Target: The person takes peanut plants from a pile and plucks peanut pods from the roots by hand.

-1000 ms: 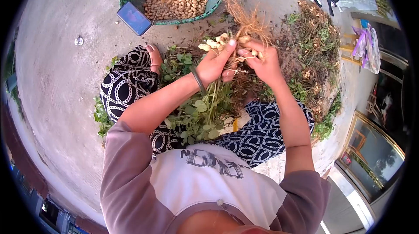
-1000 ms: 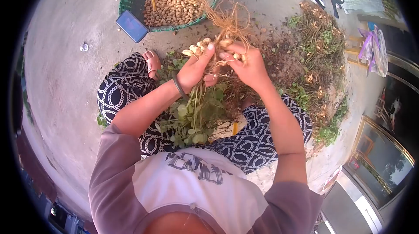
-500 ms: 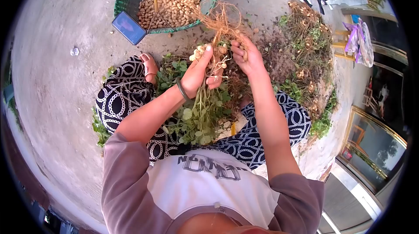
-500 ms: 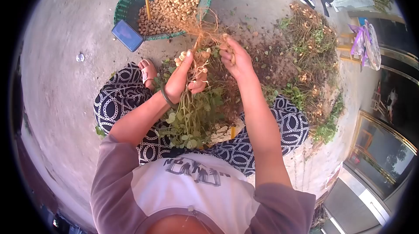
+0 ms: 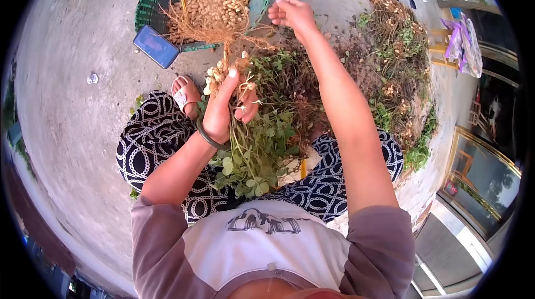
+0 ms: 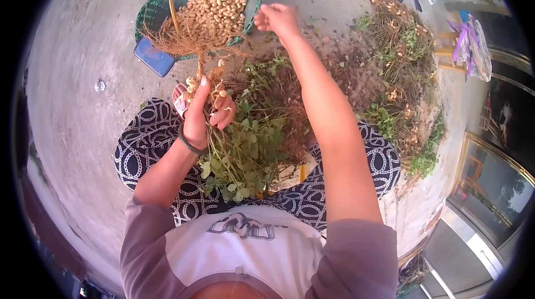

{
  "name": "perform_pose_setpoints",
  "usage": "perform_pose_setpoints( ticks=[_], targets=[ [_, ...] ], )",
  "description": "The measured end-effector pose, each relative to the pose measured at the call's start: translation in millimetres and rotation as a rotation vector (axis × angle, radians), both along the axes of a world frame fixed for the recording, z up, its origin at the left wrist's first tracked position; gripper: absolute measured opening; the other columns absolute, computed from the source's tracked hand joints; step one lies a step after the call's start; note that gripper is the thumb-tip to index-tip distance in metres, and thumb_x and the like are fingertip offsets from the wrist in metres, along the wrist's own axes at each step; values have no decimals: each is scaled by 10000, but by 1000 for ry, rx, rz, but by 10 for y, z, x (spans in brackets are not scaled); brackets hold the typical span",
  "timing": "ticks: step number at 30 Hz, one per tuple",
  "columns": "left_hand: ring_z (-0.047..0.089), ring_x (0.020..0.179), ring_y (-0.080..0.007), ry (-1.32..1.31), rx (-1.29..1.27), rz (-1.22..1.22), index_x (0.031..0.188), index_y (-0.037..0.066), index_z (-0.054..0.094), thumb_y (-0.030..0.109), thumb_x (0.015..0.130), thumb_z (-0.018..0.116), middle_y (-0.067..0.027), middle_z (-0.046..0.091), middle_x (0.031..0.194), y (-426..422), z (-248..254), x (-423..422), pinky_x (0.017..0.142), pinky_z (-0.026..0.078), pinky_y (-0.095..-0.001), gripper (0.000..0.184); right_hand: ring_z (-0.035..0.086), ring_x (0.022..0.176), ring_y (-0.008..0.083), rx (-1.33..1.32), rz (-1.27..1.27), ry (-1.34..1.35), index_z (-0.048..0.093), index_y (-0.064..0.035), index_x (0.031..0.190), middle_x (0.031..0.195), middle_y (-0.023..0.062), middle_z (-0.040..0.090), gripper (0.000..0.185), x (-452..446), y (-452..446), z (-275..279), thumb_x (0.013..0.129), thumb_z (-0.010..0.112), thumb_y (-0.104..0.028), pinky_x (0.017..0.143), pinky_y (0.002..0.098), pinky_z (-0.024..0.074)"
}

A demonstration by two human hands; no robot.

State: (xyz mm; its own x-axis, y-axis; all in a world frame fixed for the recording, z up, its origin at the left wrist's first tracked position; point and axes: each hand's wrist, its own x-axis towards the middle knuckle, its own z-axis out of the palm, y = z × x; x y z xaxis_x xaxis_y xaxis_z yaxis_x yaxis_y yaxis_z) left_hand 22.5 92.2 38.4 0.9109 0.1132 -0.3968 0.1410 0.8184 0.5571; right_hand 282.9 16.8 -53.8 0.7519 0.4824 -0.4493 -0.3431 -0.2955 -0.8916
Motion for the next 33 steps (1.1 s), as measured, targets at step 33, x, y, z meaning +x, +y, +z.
perform_pose_setpoints(
  ticks=[33],
  targets=[
    [438,489,-182,136,16,-206,713,88,462,417,997,421,-47,424,500,-263,-19,146,506,369,-289,437,476,609,122,-3,-69,46,583,-37,823,769,20,551,177,-360,-1549,-1018,879,532,-197,579,304,385]
  ],
)
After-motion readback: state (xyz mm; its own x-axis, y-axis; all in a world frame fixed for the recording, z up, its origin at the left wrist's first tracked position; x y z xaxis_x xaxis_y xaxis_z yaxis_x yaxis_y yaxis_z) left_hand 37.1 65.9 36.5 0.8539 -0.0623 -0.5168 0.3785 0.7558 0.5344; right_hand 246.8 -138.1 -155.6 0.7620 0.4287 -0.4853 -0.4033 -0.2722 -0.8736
